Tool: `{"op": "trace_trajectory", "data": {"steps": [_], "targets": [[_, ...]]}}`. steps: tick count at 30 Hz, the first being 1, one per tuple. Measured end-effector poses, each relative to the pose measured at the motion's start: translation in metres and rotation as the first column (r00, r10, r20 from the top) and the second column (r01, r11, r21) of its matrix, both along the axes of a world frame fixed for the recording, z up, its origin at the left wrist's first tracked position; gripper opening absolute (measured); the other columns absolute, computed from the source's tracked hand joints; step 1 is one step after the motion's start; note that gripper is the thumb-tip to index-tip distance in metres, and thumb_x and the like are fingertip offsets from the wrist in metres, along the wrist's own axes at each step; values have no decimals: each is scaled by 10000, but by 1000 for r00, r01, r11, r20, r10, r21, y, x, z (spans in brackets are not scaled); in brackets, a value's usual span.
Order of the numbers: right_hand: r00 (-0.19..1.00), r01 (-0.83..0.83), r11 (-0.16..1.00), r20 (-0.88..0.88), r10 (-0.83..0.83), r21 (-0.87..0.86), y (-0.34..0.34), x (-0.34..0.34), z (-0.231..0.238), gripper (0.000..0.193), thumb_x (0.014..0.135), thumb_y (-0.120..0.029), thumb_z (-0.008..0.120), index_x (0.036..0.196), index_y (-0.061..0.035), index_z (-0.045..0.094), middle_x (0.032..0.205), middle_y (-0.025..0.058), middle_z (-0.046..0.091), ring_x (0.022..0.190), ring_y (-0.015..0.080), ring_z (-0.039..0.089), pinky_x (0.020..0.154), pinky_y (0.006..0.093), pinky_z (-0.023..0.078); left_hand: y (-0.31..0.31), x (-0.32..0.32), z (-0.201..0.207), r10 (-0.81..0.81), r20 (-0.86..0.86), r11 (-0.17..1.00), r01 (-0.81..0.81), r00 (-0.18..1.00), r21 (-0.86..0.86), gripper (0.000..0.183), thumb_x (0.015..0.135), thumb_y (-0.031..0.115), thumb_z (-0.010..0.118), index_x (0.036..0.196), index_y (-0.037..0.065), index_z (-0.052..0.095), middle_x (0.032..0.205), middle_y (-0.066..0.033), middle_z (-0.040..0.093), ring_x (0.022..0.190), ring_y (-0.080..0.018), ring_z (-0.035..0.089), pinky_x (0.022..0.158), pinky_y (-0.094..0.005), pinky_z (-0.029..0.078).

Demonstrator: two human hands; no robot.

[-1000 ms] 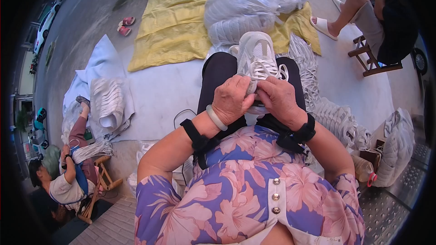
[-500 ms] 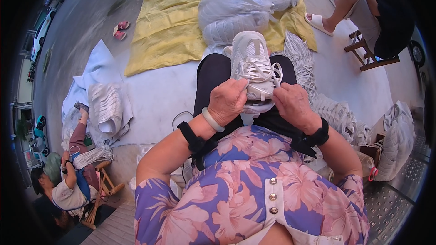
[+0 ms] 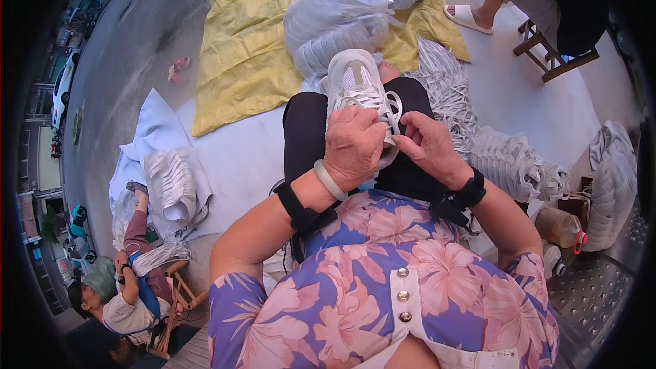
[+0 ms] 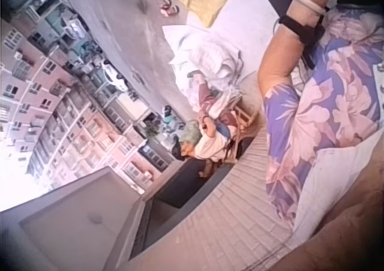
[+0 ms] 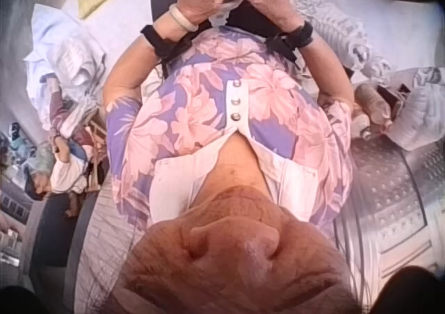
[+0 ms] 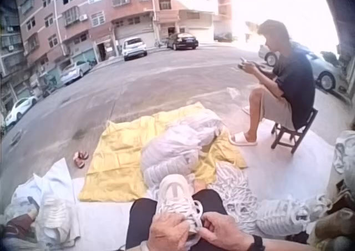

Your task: The person is lacing a pair of white sneakers while sitting in an outdoor area.

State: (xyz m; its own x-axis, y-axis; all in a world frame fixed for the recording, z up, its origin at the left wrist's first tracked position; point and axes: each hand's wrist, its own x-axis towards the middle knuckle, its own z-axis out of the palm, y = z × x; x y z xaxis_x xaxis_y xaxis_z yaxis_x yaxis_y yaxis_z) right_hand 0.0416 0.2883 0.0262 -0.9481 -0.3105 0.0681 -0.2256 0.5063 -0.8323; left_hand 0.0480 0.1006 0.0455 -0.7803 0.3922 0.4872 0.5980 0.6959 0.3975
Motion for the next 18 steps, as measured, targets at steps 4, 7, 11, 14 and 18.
{"op": "trace_trajectory", "data": {"steps": [4,7,11,14,18], "targets": [[1000,8,1000,9,-8,-21,-9,1,-7,224,732,-152,658,899,-31,571,692,104,566,561,243,574,526,329,454,16,-6,-12,3,88,997,4,996,-79,58,703,136,600,723,82,608,828,-37,564,806,-238,520,738,-377,346],[996,-5,1000,-88,3,-22,-10,-3,-19,205,740,-148,634,897,-31,574,707,121,564,572,281,572,549,354,459,20,-11,-17,41,91,990,-28,995,-137,57,697,128,597,728,83,608,837,-39,561,808,-239,520,744,-379,337],[994,-20,992,-112,6,-124,-8,-9,-29,121,757,-113,582,822,-11,582,685,148,579,598,317,579,569,373,459,23,-14,-22,37,49,989,-30,998,-144,60,696,126,596,728,76,599,855,-47,560,823,-243,521,756,-386,331],[997,14,969,73,4,-245,-6,-8,-27,104,761,-98,568,777,4,579,662,156,586,606,314,589,566,361,461,29,-16,-23,33,50,986,-24,998,-166,69,695,121,591,730,63,588,908,-71,557,857,-252,519,764,-389,329],[986,51,963,167,-6,-264,-2,-5,-22,140,754,-129,602,787,5,578,645,141,594,588,261,604,560,325,472,32,-15,-16,39,39,977,-30,998,-211,87,687,104,590,741,39,568,1032,-131,537,947,-288,502,776,-396,332]]}}
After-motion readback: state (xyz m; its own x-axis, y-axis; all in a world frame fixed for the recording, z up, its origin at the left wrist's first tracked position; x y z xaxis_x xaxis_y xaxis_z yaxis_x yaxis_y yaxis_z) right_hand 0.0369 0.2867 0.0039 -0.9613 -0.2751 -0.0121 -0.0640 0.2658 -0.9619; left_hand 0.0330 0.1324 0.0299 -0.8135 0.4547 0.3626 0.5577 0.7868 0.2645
